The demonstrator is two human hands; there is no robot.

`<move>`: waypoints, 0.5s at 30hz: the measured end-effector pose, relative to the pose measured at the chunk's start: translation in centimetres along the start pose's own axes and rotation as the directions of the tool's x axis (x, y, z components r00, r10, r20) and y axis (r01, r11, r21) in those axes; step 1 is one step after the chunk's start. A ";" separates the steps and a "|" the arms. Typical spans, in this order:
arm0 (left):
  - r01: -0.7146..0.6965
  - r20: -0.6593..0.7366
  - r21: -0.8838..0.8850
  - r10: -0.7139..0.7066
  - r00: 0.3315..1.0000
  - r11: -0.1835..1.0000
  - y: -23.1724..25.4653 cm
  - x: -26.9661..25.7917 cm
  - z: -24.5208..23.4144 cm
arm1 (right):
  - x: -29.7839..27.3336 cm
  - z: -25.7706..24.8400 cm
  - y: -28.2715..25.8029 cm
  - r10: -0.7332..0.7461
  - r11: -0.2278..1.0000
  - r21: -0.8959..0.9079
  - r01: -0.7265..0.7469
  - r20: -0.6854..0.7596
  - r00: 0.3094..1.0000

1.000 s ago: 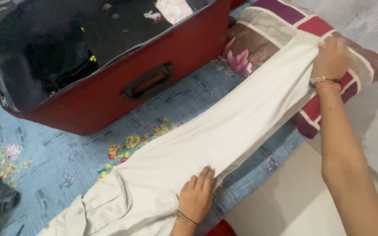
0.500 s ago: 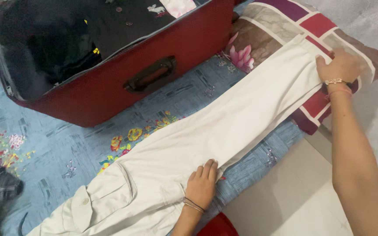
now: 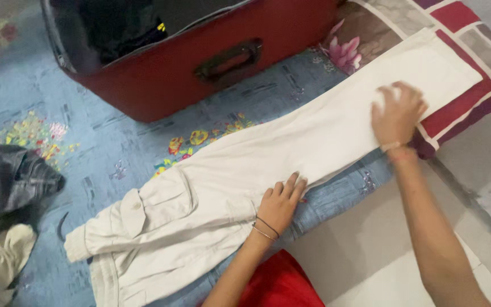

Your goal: The person folds a black shirt and white pants, then places them into an open red suitcase on a bed.

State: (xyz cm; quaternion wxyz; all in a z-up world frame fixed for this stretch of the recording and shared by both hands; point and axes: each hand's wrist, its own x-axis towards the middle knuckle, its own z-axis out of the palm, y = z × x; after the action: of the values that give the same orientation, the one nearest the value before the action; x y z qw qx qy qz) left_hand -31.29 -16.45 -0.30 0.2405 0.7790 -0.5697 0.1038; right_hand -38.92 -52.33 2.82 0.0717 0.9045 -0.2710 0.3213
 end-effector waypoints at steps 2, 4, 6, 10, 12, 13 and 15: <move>-0.002 -0.011 -0.010 0.002 1.000 1.000 0.0 -0.4 -0.9 | -2.9 -1.7 -7.2 -0.149 0.978 0.169 0.125 0.138 0.979; -0.007 0.022 -0.014 0.008 1.000 1.000 -0.5 -1.7 -2.1 | -5.5 -3.4 -12.6 -0.318 0.905 0.343 0.252 0.149 0.936; -0.023 0.017 -0.021 0.024 1.000 0.999 -1.4 -3.4 -3.6 | -7.6 -4.6 -16.3 -0.388 0.829 0.491 0.267 0.163 0.907; -0.009 -0.127 -0.008 0.008 0.992 1.000 -3.6 -8.9 -6.5 | -10.6 -6.1 -21.5 -0.404 0.765 0.601 0.234 0.164 0.900; 0.126 -0.166 -0.100 -0.141 0.976 0.987 -4.2 -12.4 -7.4 | -11.3 -7.2 -23.5 -0.401 0.734 0.644 0.216 0.153 0.903; 0.182 -0.184 -0.145 -0.207 0.961 0.972 -4.6 -14.2 -7.6 | -11.7 -7.9 -24.7 -0.446 0.720 0.638 0.272 0.126 0.886; 0.447 -0.155 -0.383 -0.533 0.832 0.809 -4.7 -17.7 -7.8 | -12.3 -9.3 -26.9 -0.531 0.686 0.620 0.380 0.069 0.845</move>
State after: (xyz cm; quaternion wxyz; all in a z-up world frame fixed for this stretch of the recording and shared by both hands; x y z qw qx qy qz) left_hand -31.80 3.33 -2.49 0.4576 0.8284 -0.3206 0.0400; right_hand -37.49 -21.36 3.62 -0.1653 0.9522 0.0698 0.2471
